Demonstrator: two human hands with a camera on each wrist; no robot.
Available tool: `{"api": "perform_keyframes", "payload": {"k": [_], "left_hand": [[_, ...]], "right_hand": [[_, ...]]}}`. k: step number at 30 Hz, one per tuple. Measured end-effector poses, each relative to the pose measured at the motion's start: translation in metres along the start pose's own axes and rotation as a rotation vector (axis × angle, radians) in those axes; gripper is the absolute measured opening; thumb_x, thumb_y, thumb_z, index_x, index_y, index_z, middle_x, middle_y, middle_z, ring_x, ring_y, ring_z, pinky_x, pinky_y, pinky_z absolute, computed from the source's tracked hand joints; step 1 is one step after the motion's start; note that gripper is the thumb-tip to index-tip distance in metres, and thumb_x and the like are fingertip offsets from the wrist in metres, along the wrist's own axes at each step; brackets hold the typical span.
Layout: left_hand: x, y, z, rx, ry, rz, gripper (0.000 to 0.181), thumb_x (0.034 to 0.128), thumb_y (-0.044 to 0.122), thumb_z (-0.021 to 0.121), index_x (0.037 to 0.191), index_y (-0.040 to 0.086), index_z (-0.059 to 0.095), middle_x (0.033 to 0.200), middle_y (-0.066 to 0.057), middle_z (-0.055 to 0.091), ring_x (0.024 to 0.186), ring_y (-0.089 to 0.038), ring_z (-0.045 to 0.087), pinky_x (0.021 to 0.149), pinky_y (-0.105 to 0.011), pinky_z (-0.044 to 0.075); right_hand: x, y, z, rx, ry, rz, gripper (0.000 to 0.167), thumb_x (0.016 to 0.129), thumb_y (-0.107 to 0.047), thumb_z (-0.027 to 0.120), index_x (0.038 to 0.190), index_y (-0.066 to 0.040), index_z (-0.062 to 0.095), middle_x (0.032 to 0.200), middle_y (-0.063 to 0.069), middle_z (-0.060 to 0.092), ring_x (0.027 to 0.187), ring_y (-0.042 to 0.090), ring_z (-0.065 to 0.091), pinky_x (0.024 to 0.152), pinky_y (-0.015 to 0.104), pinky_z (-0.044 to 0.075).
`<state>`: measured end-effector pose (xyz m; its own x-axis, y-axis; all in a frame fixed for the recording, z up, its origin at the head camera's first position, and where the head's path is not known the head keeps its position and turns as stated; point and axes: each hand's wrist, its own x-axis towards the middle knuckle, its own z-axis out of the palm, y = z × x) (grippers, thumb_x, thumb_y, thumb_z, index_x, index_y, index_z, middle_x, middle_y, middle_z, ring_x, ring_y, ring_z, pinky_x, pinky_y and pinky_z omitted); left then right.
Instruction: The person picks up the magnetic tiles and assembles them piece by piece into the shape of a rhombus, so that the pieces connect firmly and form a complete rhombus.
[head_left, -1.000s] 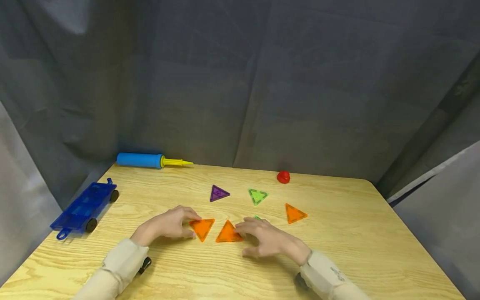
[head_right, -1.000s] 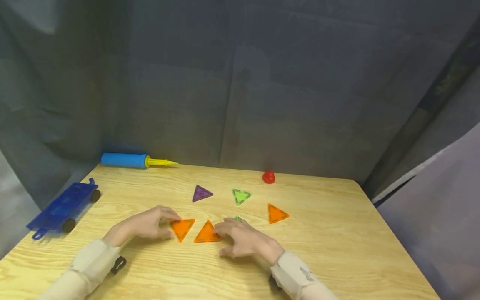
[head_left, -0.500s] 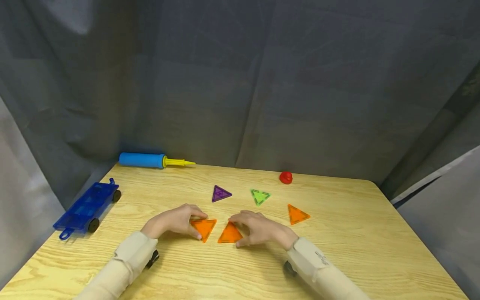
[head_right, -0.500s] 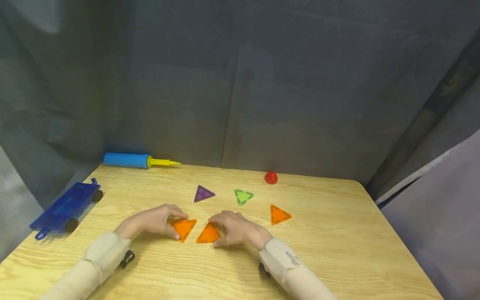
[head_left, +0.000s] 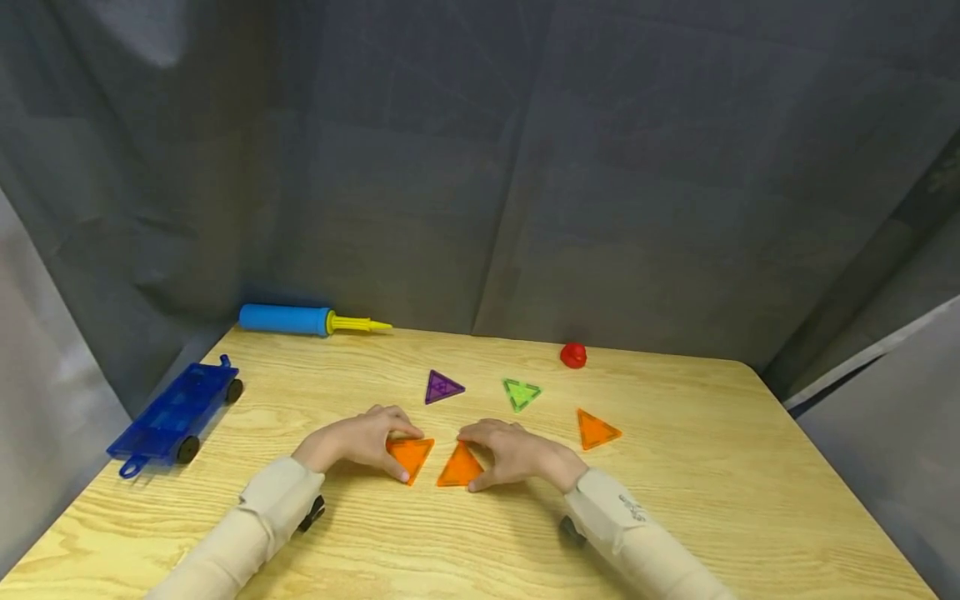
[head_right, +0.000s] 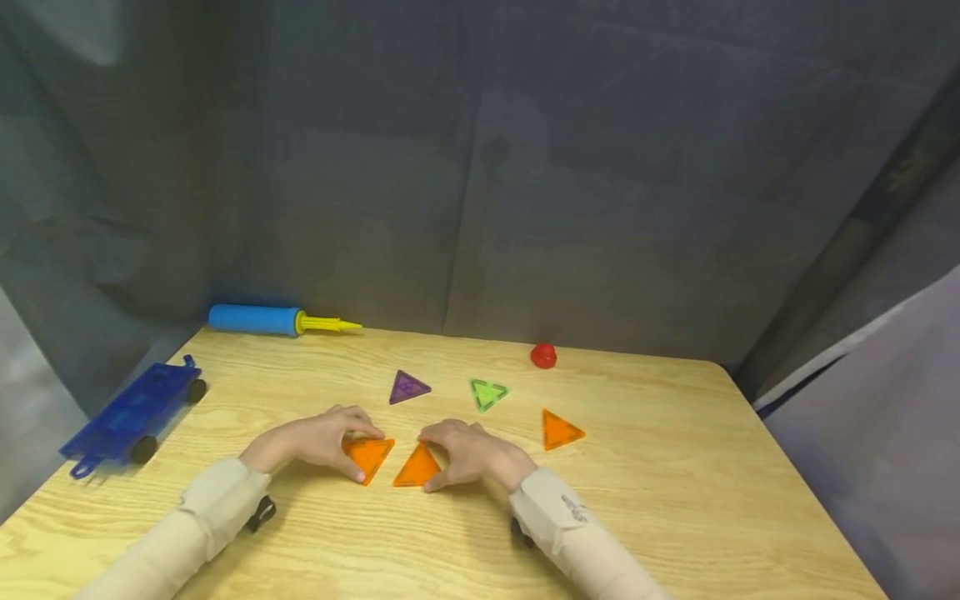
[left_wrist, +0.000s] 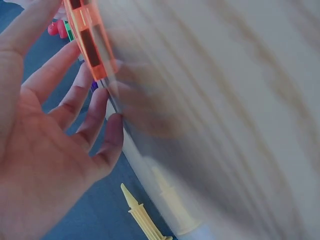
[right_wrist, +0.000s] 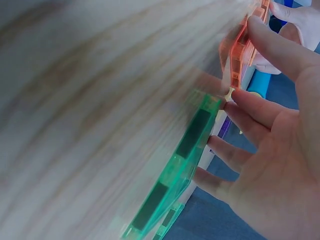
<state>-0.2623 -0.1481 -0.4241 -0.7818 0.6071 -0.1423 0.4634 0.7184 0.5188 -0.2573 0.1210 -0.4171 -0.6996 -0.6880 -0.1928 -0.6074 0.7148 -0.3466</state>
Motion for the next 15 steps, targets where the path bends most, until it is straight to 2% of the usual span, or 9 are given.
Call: {"api": "perform_keyframes", "payload": {"k": [9, 15], "left_hand": [[-0.0002, -0.0008, 0.0007, -0.034, -0.005, 0.004, 0.058, 0.072, 0.035, 0.083, 0.122, 0.012, 0.063, 0.119, -0.003, 0.054, 0.114, -0.028, 0.045, 0.1, -0.049, 0.038], [-0.0015, 0.0, 0.002, -0.089, -0.01, 0.01, 0.057, 0.0726, 0.031, 0.083, 0.121, 0.011, 0.06, 0.118, -0.002, 0.056, 0.111, -0.026, 0.047, 0.098, -0.048, 0.039]], "right_hand": [[0.0003, 0.0007, 0.0021, 0.026, 0.022, 0.003, 0.07, 0.079, -0.04, 0.076, 0.137, -0.01, 0.05, 0.147, 0.006, 0.042, 0.137, 0.027, 0.033, 0.108, 0.058, 0.026], [0.0004, 0.0022, 0.0047, 0.036, 0.072, -0.046, 0.069, 0.077, -0.035, 0.079, 0.134, -0.008, 0.051, 0.14, 0.01, 0.048, 0.131, 0.028, 0.041, 0.106, 0.055, 0.032]]}}
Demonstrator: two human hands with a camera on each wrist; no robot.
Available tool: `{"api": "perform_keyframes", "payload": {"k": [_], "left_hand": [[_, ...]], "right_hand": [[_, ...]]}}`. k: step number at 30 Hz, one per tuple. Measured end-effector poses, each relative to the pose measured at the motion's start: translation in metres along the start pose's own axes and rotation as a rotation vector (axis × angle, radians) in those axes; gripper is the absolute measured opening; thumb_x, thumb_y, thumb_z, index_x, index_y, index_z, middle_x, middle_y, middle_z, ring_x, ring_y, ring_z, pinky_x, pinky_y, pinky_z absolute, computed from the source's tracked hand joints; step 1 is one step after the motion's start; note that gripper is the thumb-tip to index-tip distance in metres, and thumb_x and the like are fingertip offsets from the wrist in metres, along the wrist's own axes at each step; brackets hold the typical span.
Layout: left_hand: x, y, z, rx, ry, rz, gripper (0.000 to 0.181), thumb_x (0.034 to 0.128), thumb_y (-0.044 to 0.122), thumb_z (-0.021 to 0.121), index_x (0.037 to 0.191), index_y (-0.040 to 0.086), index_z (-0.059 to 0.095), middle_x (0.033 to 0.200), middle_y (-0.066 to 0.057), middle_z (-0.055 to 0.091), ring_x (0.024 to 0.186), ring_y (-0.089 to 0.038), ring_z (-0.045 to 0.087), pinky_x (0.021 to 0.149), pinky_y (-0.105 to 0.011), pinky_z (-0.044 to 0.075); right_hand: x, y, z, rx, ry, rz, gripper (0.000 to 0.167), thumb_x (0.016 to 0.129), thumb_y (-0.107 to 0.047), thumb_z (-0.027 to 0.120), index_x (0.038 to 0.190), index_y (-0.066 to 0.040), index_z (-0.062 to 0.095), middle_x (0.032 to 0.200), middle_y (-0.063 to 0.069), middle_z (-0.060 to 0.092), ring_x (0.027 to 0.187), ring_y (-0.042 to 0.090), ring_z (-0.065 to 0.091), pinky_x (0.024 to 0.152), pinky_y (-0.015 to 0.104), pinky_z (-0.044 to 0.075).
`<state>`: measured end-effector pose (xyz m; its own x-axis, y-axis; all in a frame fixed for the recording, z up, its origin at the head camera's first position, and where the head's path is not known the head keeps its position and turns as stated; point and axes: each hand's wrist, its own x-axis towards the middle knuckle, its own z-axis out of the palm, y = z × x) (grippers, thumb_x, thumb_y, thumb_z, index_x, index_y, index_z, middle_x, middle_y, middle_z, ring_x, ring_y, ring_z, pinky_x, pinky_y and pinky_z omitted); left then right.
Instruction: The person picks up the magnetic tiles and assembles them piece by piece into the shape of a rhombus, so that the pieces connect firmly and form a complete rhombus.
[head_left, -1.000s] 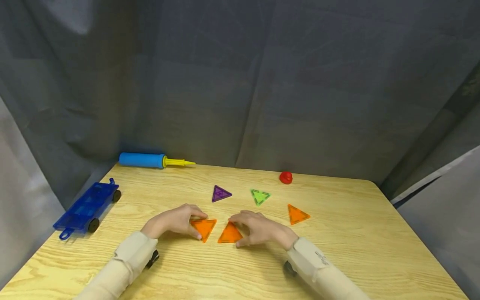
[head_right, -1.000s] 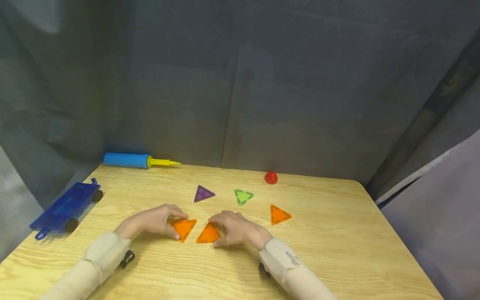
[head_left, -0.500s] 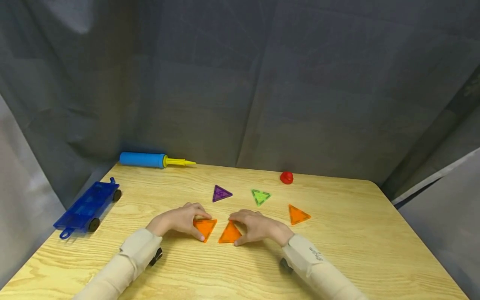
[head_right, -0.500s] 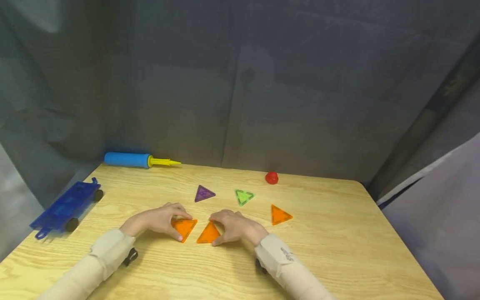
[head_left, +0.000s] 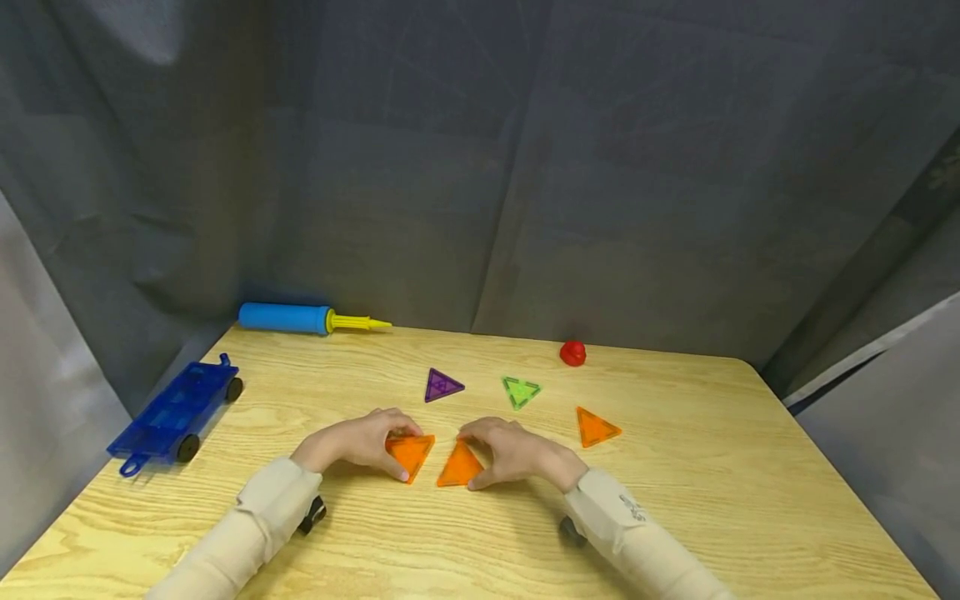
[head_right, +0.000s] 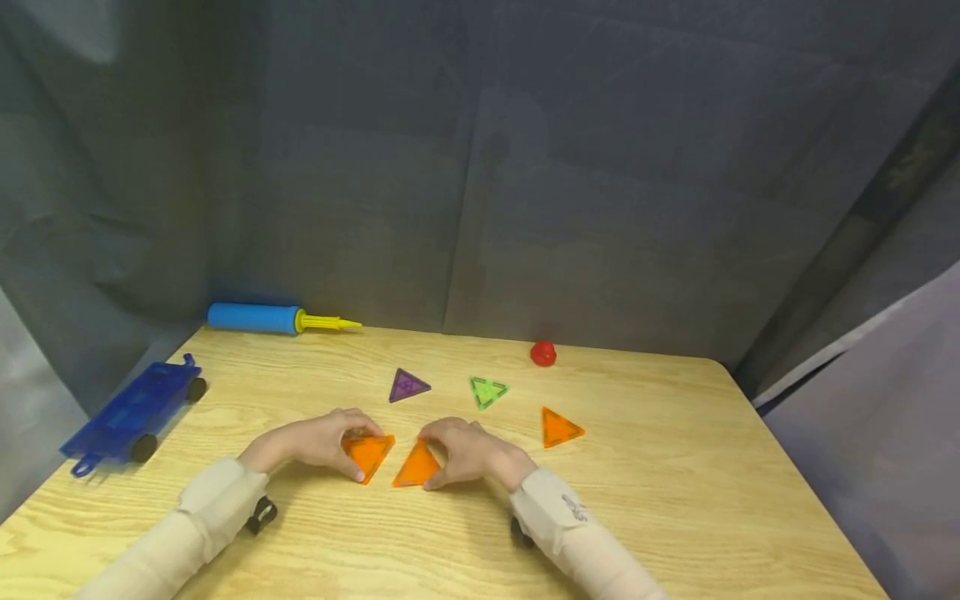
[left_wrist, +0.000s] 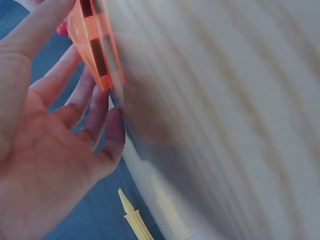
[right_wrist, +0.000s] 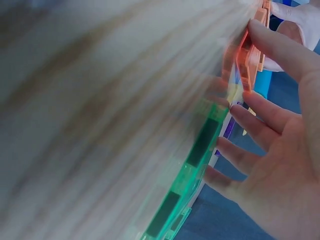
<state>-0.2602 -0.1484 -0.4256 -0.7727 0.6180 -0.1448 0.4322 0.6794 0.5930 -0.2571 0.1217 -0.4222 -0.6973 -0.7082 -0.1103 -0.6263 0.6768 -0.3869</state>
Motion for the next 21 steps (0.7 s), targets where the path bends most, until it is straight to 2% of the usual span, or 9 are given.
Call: {"api": "perform_keyframes", "payload": {"k": [4, 7, 11, 14, 21], "left_hand": [[-0.0004, 0.0002, 0.0013, -0.033, 0.002, -0.001, 0.055, 0.0724, 0.029, 0.083, 0.119, 0.012, 0.059, 0.113, -0.001, 0.057, 0.109, -0.024, 0.047, 0.096, -0.046, 0.04], [-0.0006, 0.0005, 0.0012, -0.046, 0.003, -0.013, 0.054, 0.0728, 0.028, 0.083, 0.118, 0.014, 0.057, 0.112, -0.002, 0.057, 0.108, -0.024, 0.047, 0.094, -0.045, 0.04], [-0.0017, 0.0019, 0.0001, -0.056, 0.006, -0.034, 0.053, 0.0729, 0.029, 0.083, 0.116, 0.017, 0.056, 0.113, -0.005, 0.057, 0.108, -0.025, 0.047, 0.092, -0.048, 0.041], [-0.0018, 0.003, 0.0003, -0.057, 0.006, -0.043, 0.052, 0.0734, 0.03, 0.083, 0.115, 0.018, 0.055, 0.111, -0.005, 0.057, 0.106, -0.025, 0.047, 0.09, -0.048, 0.041], [0.0003, 0.0049, 0.0043, -0.065, 0.013, 0.029, 0.052, 0.0749, 0.028, 0.082, 0.115, 0.011, 0.053, 0.103, -0.004, 0.056, 0.092, -0.019, 0.051, 0.083, -0.038, 0.044]], "right_hand": [[-0.0004, -0.002, 0.0007, 0.005, 0.023, -0.018, 0.069, 0.076, -0.032, 0.08, 0.134, -0.007, 0.051, 0.135, 0.01, 0.053, 0.125, 0.028, 0.045, 0.102, 0.054, 0.035], [-0.0005, -0.0052, 0.0002, -0.002, 0.03, -0.028, 0.068, 0.076, -0.029, 0.081, 0.133, -0.007, 0.051, 0.123, 0.006, 0.059, 0.115, 0.025, 0.05, 0.096, 0.05, 0.039], [-0.0005, -0.0091, -0.0016, -0.02, 0.026, -0.044, 0.067, 0.076, -0.027, 0.081, 0.133, -0.008, 0.051, 0.097, -0.005, 0.06, 0.089, 0.013, 0.05, 0.082, 0.035, 0.04], [-0.0006, -0.01, -0.0023, -0.009, 0.016, -0.053, 0.067, 0.077, -0.025, 0.081, 0.133, -0.008, 0.049, 0.086, -0.009, 0.055, 0.075, 0.007, 0.045, 0.073, 0.027, 0.037], [0.0002, -0.0088, -0.0012, 0.054, -0.013, -0.073, 0.068, 0.079, -0.02, 0.078, 0.138, -0.004, 0.047, 0.078, -0.007, 0.053, 0.063, 0.003, 0.041, 0.057, 0.017, 0.034]]}}
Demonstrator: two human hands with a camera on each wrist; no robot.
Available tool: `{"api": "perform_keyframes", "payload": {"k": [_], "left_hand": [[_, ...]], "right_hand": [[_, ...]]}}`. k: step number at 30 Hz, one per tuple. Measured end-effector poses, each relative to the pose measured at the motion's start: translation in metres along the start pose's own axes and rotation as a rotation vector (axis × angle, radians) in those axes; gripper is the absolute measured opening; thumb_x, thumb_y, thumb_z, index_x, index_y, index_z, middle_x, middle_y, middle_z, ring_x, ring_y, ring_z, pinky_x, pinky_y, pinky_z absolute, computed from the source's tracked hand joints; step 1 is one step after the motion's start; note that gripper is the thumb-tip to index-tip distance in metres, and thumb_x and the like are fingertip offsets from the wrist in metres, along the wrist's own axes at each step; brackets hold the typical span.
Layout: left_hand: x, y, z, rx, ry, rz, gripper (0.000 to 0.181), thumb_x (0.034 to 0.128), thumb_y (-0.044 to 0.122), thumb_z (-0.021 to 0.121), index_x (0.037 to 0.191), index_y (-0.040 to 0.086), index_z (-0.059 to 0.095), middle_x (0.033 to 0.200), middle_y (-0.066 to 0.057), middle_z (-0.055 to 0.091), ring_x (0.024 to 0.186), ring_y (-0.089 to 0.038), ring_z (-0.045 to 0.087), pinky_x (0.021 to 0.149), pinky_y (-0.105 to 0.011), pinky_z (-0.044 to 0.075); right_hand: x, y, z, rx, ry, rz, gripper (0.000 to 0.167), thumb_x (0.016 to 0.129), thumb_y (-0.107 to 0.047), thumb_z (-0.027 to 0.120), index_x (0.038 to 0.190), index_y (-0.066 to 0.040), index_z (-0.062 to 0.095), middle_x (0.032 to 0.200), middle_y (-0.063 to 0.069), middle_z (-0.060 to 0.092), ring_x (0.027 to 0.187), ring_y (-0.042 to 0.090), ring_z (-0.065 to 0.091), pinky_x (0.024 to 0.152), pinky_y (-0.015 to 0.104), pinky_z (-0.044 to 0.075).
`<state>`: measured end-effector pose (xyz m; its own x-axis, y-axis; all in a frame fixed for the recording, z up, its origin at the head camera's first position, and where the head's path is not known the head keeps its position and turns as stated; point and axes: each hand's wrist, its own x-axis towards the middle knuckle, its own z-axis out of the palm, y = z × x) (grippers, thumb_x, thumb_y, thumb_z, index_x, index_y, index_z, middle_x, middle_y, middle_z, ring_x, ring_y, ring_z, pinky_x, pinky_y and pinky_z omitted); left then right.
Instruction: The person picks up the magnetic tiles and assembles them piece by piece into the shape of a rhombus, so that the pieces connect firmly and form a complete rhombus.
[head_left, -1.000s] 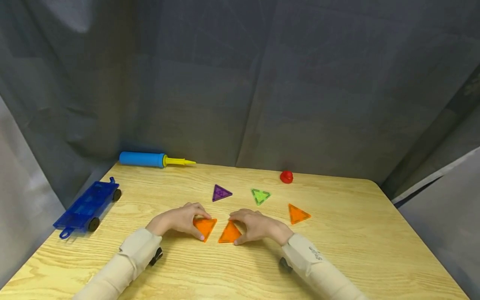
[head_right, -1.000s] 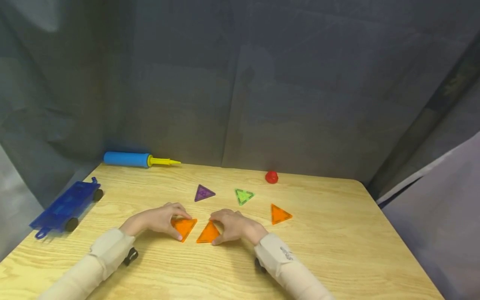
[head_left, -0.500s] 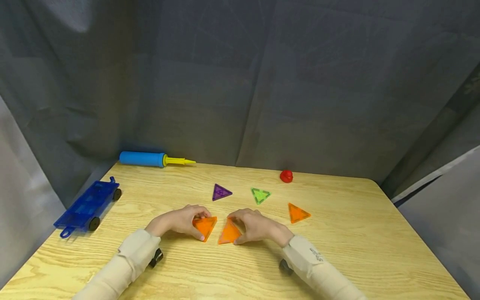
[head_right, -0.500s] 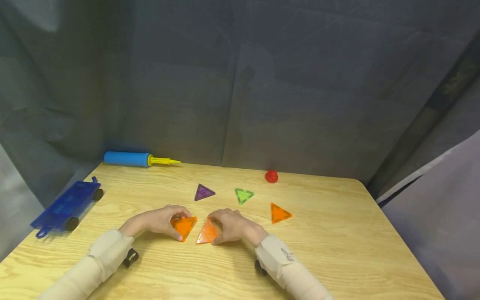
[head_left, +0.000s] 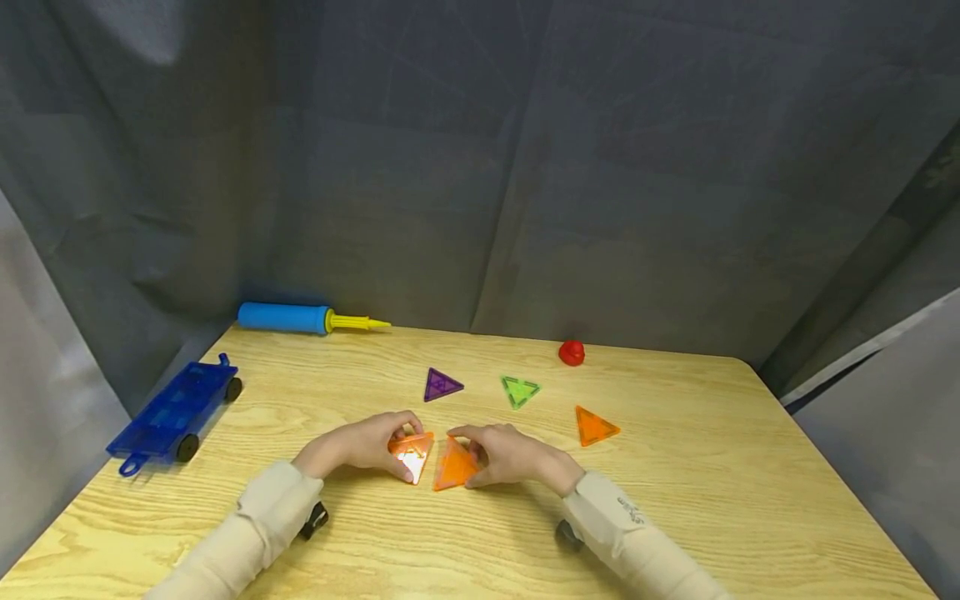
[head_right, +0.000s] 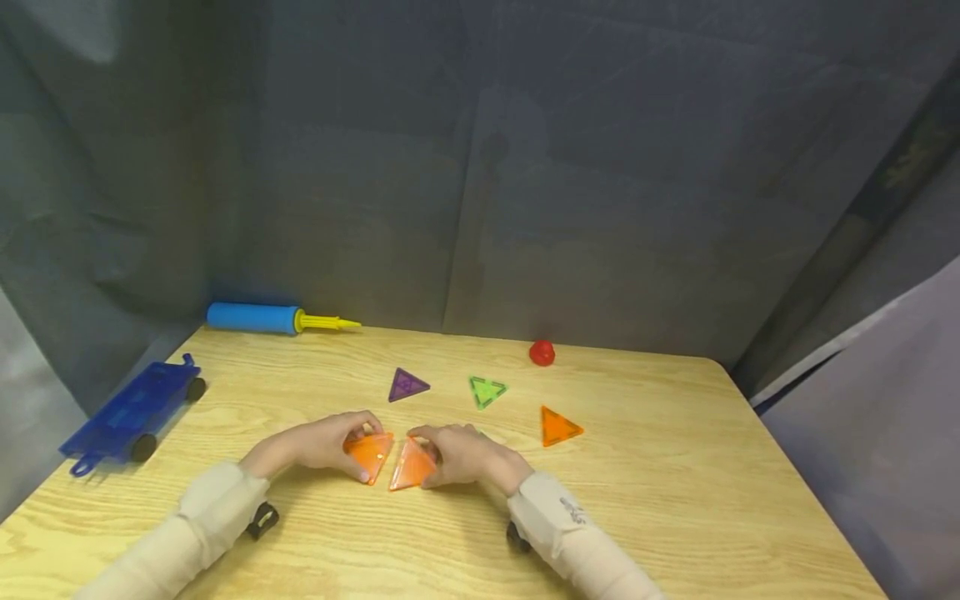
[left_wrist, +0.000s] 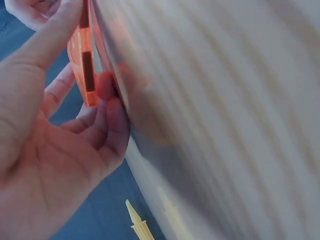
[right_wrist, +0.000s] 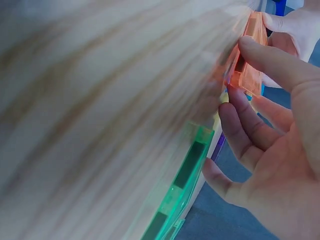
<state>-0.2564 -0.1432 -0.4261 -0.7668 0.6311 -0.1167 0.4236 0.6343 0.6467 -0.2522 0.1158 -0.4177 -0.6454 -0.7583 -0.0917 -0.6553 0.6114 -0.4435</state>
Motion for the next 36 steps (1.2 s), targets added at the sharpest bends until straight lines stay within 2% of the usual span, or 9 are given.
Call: {"api": "perform_keyframes", "payload": {"k": [5, 12, 24, 32, 36], "left_hand": [[0.001, 0.001, 0.002, 0.024, 0.009, 0.025, 0.052, 0.0754, 0.028, 0.081, 0.115, 0.007, 0.055, 0.104, -0.004, 0.056, 0.094, -0.019, 0.05, 0.084, -0.037, 0.044], [0.002, 0.001, 0.002, 0.032, 0.008, 0.029, 0.049, 0.0758, 0.027, 0.081, 0.113, 0.007, 0.056, 0.099, -0.002, 0.054, 0.089, -0.017, 0.047, 0.078, -0.032, 0.042], [0.001, 0.01, 0.004, 0.019, -0.006, 0.03, 0.048, 0.0756, 0.027, 0.081, 0.113, 0.01, 0.057, 0.098, -0.003, 0.054, 0.09, -0.017, 0.048, 0.08, -0.035, 0.044], [0.003, 0.008, 0.005, 0.026, -0.004, 0.02, 0.047, 0.0763, 0.028, 0.08, 0.113, 0.012, 0.057, 0.097, -0.001, 0.053, 0.088, -0.016, 0.047, 0.078, -0.033, 0.043], [0.003, 0.008, 0.006, 0.011, 0.0, 0.015, 0.047, 0.0763, 0.027, 0.081, 0.114, 0.012, 0.057, 0.101, -0.003, 0.055, 0.092, -0.018, 0.05, 0.082, -0.036, 0.045]], "right_hand": [[0.001, 0.0, 0.001, -0.02, -0.014, -0.004, 0.071, 0.082, -0.022, 0.076, 0.142, -0.004, 0.044, 0.072, -0.005, 0.05, 0.059, 0.003, 0.037, 0.055, 0.018, 0.028], [0.003, -0.001, 0.0, -0.05, -0.038, 0.05, 0.071, 0.083, -0.029, 0.074, 0.143, -0.009, 0.043, 0.071, -0.008, 0.043, 0.062, 0.006, 0.036, 0.063, 0.025, 0.023], [0.009, -0.004, 0.002, -0.046, -0.041, 0.043, 0.069, 0.08, -0.03, 0.076, 0.14, -0.009, 0.047, 0.071, -0.013, 0.05, 0.061, 0.004, 0.041, 0.064, 0.027, 0.025], [0.008, -0.005, 0.002, -0.022, -0.034, 0.048, 0.068, 0.081, -0.027, 0.076, 0.139, -0.008, 0.047, 0.071, -0.011, 0.05, 0.061, 0.004, 0.041, 0.064, 0.027, 0.024], [0.008, -0.005, 0.003, -0.022, -0.028, 0.05, 0.069, 0.081, -0.027, 0.076, 0.14, -0.006, 0.046, 0.072, -0.011, 0.051, 0.062, 0.004, 0.041, 0.065, 0.027, 0.025]]}}
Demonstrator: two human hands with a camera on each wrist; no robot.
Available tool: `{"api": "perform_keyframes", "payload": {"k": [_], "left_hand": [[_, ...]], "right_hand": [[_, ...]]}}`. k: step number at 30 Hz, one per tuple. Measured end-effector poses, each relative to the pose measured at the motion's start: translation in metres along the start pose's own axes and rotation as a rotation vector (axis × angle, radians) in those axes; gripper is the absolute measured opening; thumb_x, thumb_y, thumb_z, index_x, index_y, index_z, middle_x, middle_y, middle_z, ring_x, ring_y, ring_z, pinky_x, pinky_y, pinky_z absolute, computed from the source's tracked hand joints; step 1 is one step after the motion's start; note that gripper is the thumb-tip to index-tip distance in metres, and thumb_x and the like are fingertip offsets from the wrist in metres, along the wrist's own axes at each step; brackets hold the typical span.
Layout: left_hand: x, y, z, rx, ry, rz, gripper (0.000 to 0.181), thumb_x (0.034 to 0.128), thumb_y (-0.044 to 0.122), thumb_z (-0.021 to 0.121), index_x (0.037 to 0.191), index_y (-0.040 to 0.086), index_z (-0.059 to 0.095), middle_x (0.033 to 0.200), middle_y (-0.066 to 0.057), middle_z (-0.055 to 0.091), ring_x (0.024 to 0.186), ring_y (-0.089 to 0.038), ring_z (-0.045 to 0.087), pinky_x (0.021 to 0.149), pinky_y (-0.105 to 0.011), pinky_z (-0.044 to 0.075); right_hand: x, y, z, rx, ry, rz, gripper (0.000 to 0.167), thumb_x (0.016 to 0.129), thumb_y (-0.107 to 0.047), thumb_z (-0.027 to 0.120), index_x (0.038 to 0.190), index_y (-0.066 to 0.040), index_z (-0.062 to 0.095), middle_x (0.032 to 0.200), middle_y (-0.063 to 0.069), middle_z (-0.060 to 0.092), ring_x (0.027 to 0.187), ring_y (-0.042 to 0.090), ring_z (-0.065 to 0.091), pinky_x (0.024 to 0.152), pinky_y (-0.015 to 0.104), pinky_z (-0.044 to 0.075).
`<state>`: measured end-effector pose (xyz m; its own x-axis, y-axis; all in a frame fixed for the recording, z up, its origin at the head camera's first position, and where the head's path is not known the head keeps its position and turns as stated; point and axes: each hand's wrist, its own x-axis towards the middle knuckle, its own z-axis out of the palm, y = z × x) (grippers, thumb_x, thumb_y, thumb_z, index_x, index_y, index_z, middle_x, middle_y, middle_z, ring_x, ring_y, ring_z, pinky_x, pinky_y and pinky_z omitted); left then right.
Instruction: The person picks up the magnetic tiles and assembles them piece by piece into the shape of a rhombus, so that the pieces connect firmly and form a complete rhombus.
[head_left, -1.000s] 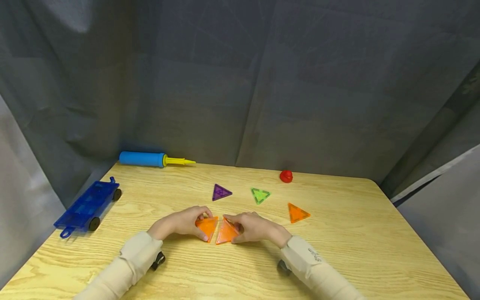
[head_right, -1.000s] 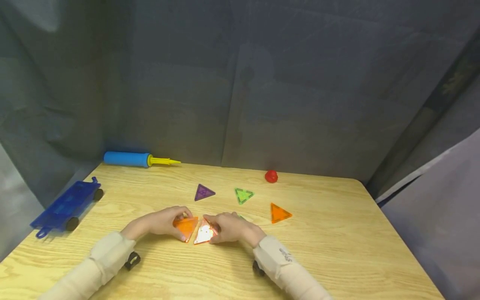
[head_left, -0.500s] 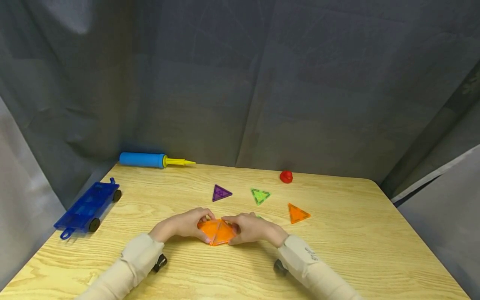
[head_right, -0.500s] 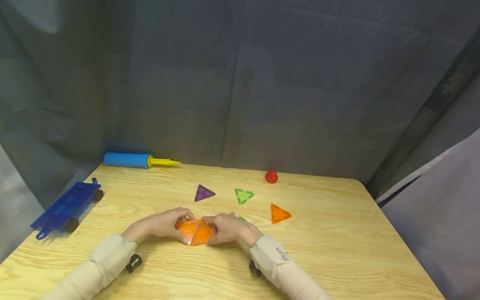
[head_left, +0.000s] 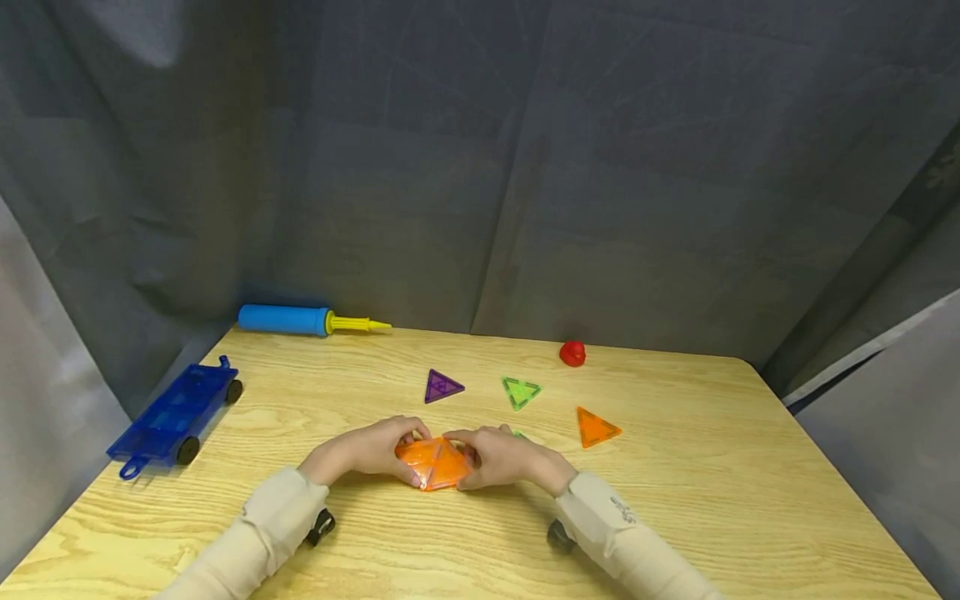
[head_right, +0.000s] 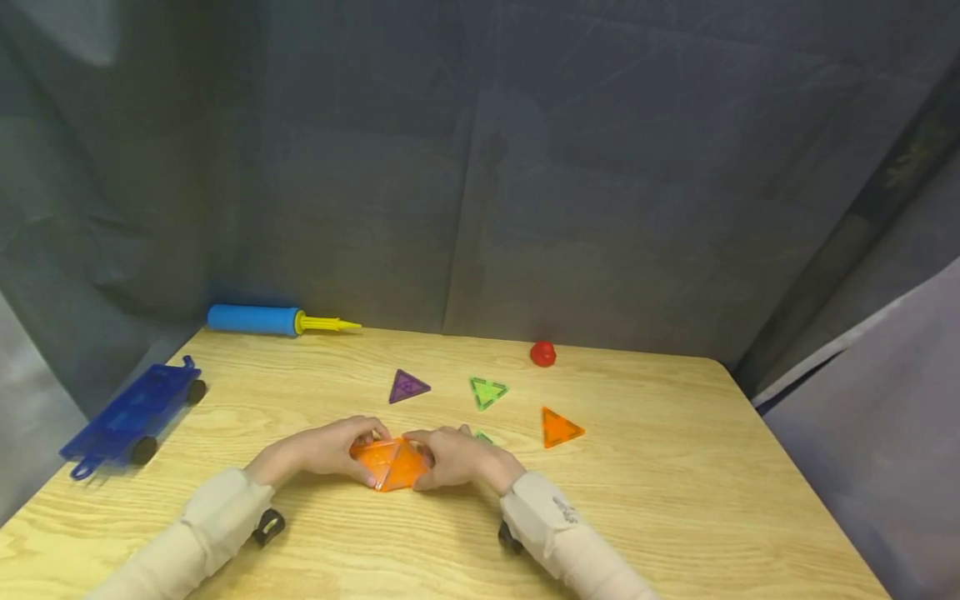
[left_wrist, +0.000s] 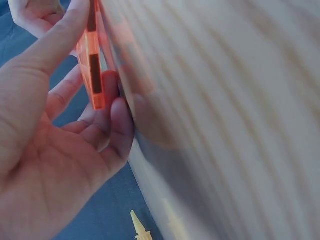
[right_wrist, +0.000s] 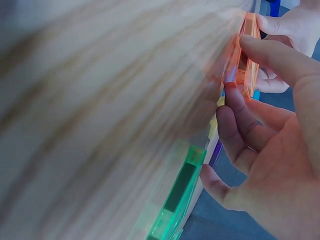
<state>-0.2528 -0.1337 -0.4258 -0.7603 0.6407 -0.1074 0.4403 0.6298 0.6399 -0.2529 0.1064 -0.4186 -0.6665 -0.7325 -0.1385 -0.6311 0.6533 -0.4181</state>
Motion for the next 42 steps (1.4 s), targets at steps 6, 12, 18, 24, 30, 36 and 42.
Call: {"api": "perform_keyframes", "payload": {"k": [6, 12, 18, 24, 30, 36, 42], "left_hand": [[-0.0007, -0.0019, 0.0012, -0.067, -0.024, -0.009, 0.06, 0.0748, 0.024, 0.082, 0.126, 0.012, 0.052, 0.114, -0.008, 0.058, 0.104, -0.023, 0.055, 0.092, -0.045, 0.044], [-0.002, -0.0033, -0.0001, -0.071, -0.037, 0.014, 0.06, 0.0783, 0.018, 0.079, 0.13, 0.01, 0.049, 0.116, -0.008, 0.058, 0.104, -0.022, 0.055, 0.092, -0.044, 0.044], [-0.0022, -0.0021, -0.0005, -0.073, -0.035, -0.002, 0.057, 0.0777, 0.017, 0.079, 0.128, 0.014, 0.051, 0.119, -0.006, 0.057, 0.104, -0.022, 0.055, 0.094, -0.045, 0.043], [-0.002, -0.0011, -0.0006, -0.064, -0.038, -0.012, 0.055, 0.0788, 0.018, 0.078, 0.128, 0.014, 0.052, 0.123, -0.01, 0.057, 0.109, -0.026, 0.055, 0.097, -0.048, 0.043], [-0.0015, -0.0022, -0.0005, -0.043, -0.044, -0.004, 0.056, 0.0796, 0.021, 0.077, 0.129, 0.008, 0.053, 0.125, -0.012, 0.057, 0.112, -0.029, 0.055, 0.099, -0.049, 0.042], [-0.0009, -0.0039, -0.0004, -0.028, -0.047, 0.007, 0.058, 0.0789, 0.021, 0.078, 0.129, 0.006, 0.053, 0.125, -0.014, 0.057, 0.111, -0.03, 0.055, 0.099, -0.049, 0.042], [-0.0012, -0.0036, -0.0004, -0.038, -0.048, -0.001, 0.058, 0.0788, 0.022, 0.078, 0.129, 0.005, 0.053, 0.124, -0.013, 0.058, 0.11, -0.028, 0.056, 0.099, -0.048, 0.042]], "right_hand": [[-0.0008, 0.0008, 0.0021, -0.007, 0.009, 0.017, 0.071, 0.08, -0.027, 0.077, 0.14, -0.004, 0.046, 0.077, -0.01, 0.053, 0.064, 0.004, 0.041, 0.066, 0.027, 0.027], [-0.0002, 0.0011, 0.0033, 0.001, 0.024, 0.028, 0.066, 0.08, -0.025, 0.077, 0.137, -0.005, 0.05, 0.076, -0.01, 0.052, 0.064, 0.005, 0.042, 0.067, 0.029, 0.027], [-0.0007, 0.0009, 0.0031, 0.015, 0.025, 0.027, 0.064, 0.08, -0.025, 0.076, 0.136, -0.005, 0.052, 0.076, -0.01, 0.052, 0.068, 0.005, 0.043, 0.068, 0.029, 0.027], [-0.0032, -0.0013, 0.0008, -0.01, 0.016, 0.029, 0.062, 0.082, -0.027, 0.075, 0.134, -0.002, 0.053, 0.079, -0.009, 0.053, 0.072, 0.006, 0.042, 0.069, 0.029, 0.027], [-0.0043, -0.0041, -0.0011, -0.028, 0.0, 0.036, 0.058, 0.083, -0.027, 0.074, 0.132, -0.001, 0.055, 0.089, -0.005, 0.06, 0.075, 0.007, 0.042, 0.071, 0.03, 0.029], [-0.0039, -0.0046, -0.0007, -0.037, -0.007, 0.05, 0.055, 0.084, -0.027, 0.073, 0.131, -0.003, 0.057, 0.089, -0.006, 0.056, 0.074, 0.007, 0.041, 0.07, 0.028, 0.028], [-0.0034, -0.0032, 0.0011, -0.046, 0.002, 0.054, 0.054, 0.084, -0.027, 0.074, 0.13, -0.004, 0.058, 0.088, -0.007, 0.054, 0.075, 0.007, 0.042, 0.069, 0.027, 0.028]]}}
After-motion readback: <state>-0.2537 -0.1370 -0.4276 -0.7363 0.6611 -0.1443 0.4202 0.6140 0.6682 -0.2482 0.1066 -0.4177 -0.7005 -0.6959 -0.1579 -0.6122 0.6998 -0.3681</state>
